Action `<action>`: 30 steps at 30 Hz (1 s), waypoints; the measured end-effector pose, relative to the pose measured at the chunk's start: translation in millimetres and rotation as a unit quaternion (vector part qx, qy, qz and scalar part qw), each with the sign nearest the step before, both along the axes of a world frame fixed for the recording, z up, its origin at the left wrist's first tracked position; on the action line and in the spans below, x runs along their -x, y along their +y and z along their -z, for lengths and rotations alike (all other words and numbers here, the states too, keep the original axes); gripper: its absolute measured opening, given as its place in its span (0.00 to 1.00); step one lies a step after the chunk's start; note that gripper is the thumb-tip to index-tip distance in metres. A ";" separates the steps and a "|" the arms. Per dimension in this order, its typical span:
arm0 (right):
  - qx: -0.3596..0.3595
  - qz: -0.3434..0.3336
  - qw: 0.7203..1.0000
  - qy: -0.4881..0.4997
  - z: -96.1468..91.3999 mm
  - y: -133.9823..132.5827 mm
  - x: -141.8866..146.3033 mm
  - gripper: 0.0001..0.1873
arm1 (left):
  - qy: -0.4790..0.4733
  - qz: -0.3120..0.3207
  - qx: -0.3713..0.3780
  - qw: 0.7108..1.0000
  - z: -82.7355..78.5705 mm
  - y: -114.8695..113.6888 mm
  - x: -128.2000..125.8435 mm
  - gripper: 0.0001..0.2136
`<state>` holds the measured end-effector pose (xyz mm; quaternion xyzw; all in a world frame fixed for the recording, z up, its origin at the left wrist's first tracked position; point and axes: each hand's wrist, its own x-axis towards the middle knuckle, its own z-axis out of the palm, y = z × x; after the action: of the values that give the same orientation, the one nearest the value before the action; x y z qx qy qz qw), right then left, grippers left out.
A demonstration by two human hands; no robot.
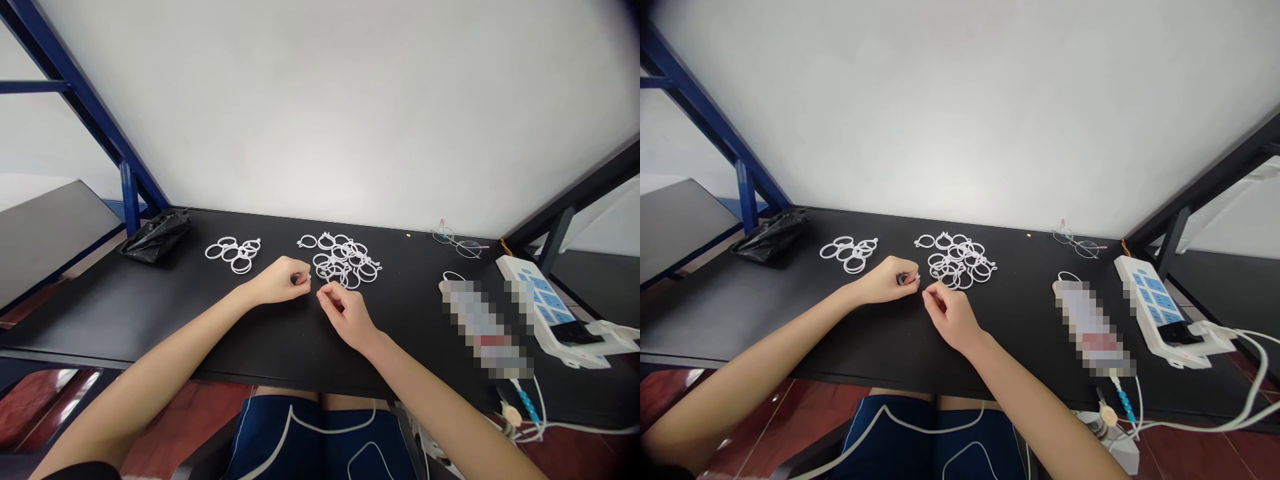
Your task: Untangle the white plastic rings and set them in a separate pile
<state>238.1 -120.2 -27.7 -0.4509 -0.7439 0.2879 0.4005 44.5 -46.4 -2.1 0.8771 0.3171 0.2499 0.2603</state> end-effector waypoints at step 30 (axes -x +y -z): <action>0.034 0.009 0.999 0.029 4.2 3.0 1.5 0.11 | -0.096 0.085 0.269 0.954 1.1 -4.4 -6.4 0.11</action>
<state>236.6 -117.2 -31.9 -0.4625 -0.7177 0.3221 0.4090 50.9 -50.8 -3.2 0.7699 0.2705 0.2153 0.5364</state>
